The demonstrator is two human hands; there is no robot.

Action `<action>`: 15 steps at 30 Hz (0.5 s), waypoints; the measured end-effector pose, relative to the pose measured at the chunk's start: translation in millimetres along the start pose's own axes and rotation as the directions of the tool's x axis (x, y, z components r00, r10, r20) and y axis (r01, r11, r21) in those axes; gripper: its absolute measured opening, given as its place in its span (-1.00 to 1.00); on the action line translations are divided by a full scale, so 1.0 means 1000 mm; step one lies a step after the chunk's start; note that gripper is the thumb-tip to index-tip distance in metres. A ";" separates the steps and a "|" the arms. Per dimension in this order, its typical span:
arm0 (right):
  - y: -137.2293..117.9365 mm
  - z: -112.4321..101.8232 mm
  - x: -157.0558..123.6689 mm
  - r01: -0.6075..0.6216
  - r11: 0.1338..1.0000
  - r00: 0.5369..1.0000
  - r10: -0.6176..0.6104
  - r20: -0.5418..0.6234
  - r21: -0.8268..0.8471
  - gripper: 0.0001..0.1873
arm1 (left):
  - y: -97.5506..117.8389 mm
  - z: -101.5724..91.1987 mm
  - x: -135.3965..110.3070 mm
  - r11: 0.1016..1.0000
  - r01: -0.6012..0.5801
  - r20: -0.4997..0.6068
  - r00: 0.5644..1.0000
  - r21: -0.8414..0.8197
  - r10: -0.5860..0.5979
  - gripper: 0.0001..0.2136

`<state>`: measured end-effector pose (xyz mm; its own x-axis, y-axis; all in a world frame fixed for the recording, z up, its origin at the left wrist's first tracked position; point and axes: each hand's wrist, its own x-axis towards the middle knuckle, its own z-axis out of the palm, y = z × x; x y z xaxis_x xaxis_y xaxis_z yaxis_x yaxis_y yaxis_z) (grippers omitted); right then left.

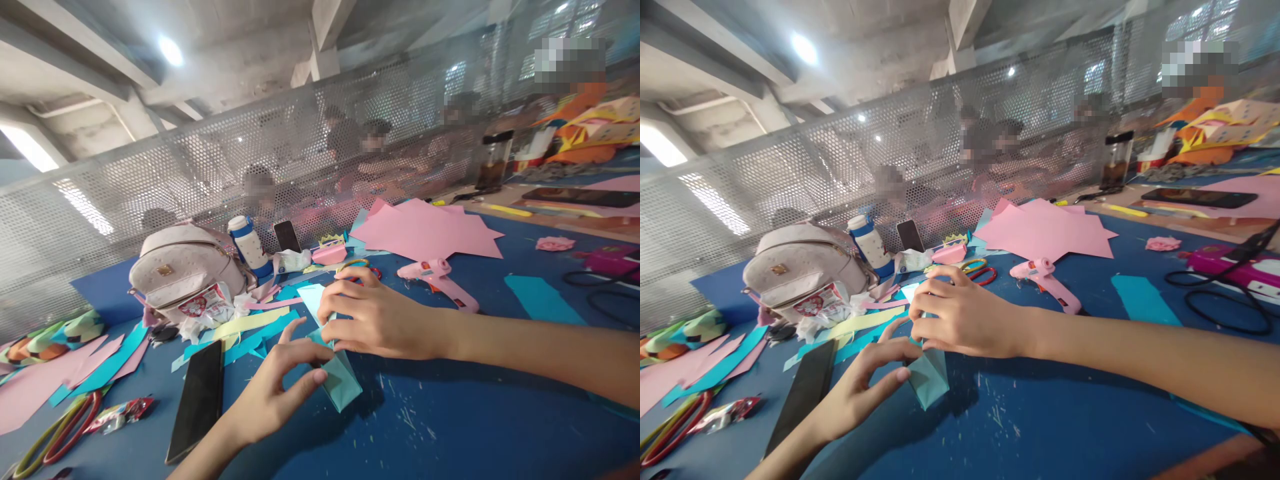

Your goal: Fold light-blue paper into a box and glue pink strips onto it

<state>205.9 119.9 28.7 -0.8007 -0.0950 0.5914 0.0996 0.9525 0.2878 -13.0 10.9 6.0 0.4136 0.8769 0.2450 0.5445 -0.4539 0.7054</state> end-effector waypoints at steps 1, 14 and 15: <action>0.000 0.000 0.000 0.001 1.000 1.000 -0.001 0.007 -0.004 -0.89 | -0.001 0.001 0.000 1.000 -0.011 -0.013 1.000 0.015 0.011 -0.85; 0.004 -0.011 0.002 0.007 1.000 1.000 -0.007 0.022 -0.007 -0.91 | 0.002 0.011 0.006 0.999 0.050 -0.125 0.991 0.019 -0.047 -0.87; 0.004 -0.015 0.001 0.001 1.000 1.000 -0.001 0.018 -0.014 -0.90 | 0.002 0.012 0.007 0.999 0.047 -0.149 0.988 0.011 -0.045 -0.86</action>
<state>214.6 119.0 41.9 -0.8112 -0.0906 0.5778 0.1068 0.9484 0.2987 -0.6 14.2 0.9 0.2756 0.9101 0.3095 0.5717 -0.4140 0.7084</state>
